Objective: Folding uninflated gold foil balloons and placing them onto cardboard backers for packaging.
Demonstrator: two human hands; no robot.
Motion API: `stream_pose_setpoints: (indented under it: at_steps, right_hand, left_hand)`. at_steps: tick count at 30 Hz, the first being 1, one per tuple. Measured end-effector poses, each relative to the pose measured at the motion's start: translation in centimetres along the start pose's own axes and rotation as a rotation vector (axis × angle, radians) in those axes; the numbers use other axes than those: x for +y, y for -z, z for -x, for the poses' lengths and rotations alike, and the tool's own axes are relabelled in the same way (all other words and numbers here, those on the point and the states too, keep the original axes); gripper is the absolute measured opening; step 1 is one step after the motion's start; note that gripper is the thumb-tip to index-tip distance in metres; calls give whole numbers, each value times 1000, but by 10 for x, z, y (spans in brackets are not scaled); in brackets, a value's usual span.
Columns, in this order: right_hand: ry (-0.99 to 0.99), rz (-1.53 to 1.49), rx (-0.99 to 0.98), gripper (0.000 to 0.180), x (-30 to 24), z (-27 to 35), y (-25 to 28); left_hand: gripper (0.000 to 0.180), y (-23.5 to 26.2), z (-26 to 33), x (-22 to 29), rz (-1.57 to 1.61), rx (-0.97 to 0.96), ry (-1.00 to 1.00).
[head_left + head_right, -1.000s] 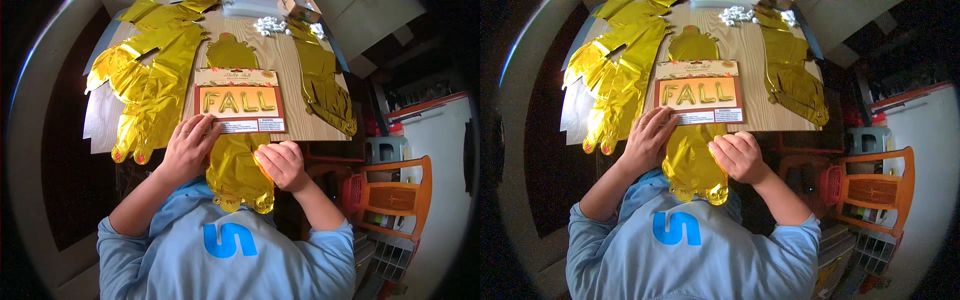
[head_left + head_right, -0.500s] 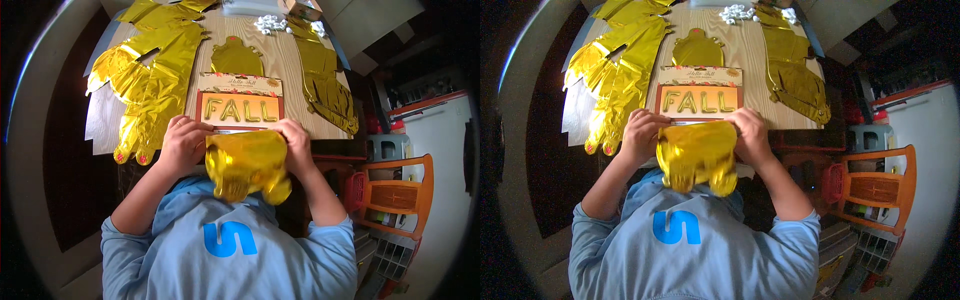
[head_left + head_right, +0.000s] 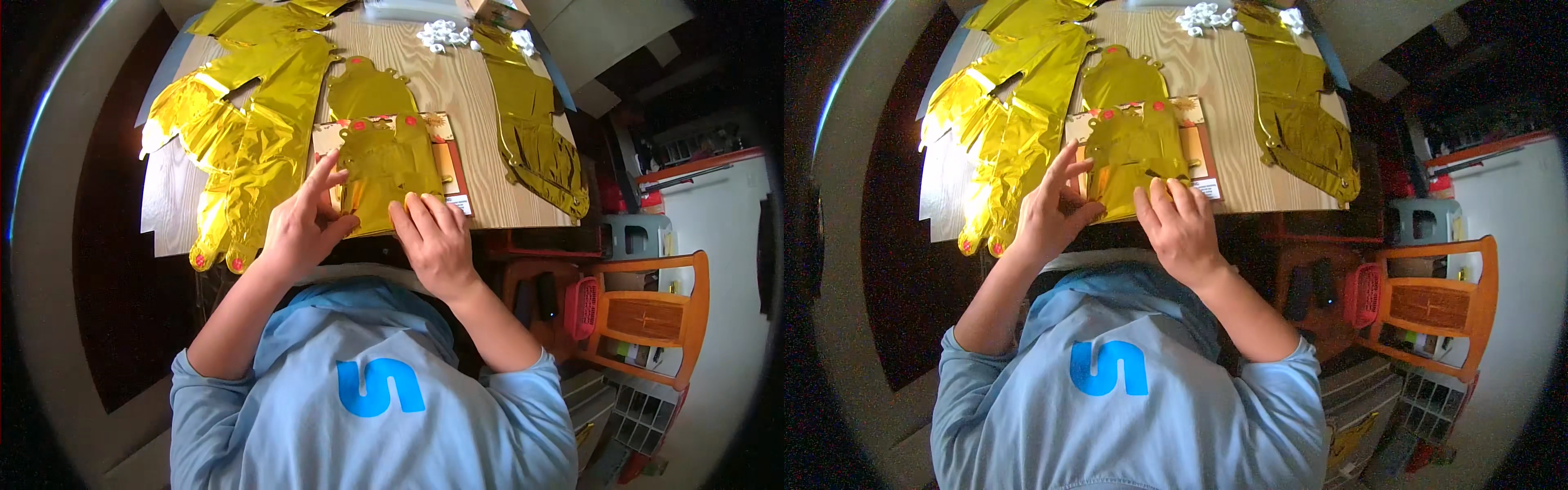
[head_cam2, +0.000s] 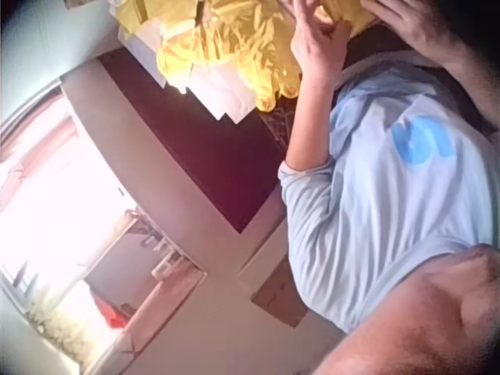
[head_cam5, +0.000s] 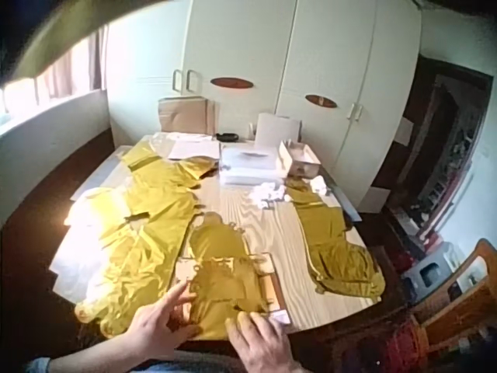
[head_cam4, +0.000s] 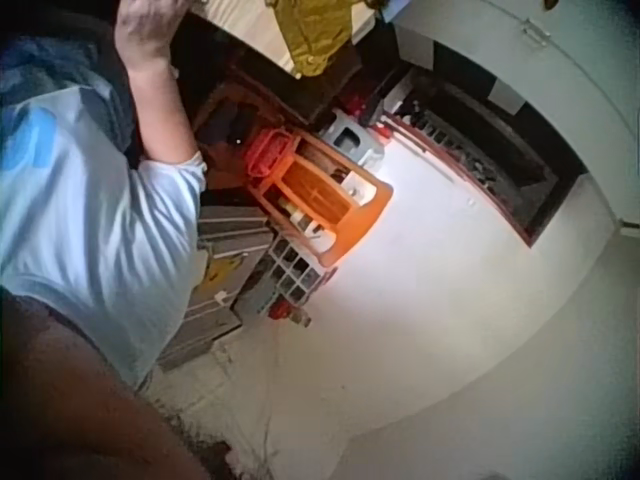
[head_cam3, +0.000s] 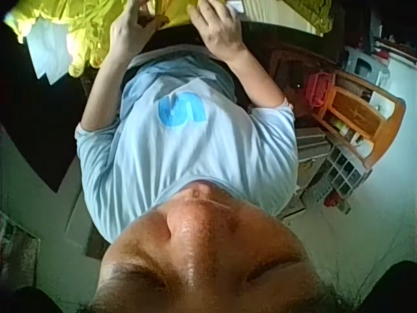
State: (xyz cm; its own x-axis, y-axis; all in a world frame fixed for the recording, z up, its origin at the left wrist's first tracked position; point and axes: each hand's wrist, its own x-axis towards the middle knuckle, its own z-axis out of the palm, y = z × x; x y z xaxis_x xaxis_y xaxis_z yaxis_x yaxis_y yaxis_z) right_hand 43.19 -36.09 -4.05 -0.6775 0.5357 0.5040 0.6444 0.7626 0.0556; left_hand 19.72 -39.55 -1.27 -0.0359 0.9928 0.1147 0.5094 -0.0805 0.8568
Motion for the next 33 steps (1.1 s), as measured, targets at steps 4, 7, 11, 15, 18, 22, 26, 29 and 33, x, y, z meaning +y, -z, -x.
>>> stream_pose_setpoints:
  at_steps: [4,7,11,15,18,22,26,29,33]
  right_hand:
    - [17,-69,-102,30,4,-6,16]
    - [47,-54,-107,30,5,-12,18]
    - [39,-52,-77,39,1,-16,18]
    - [-6,-103,-62,54,-6,-14,16]
    - [3,-94,-60,53,-8,-11,14]
    - [18,-26,-43,40,-7,0,10]
    - [30,0,-53,30,-7,-4,15]
    - [-20,-65,-22,12,1,-20,33]
    - [-791,-727,469,55,14,-39,52]
  left_hand:
    - [78,4,12,-6,-279,181,-539]
    - [53,-7,18,-12,-565,139,-696]
    - [36,-6,13,-26,-528,-40,-764]
    - [36,-4,21,-19,-429,-23,-696]
    - [40,-6,30,-28,-579,90,-651]
    - [38,-1,44,-26,-503,32,-730]
    - [32,5,40,-16,-427,2,-766]
    - [31,14,21,5,-362,197,-911]
    - [52,19,-4,42,-287,522,-798]
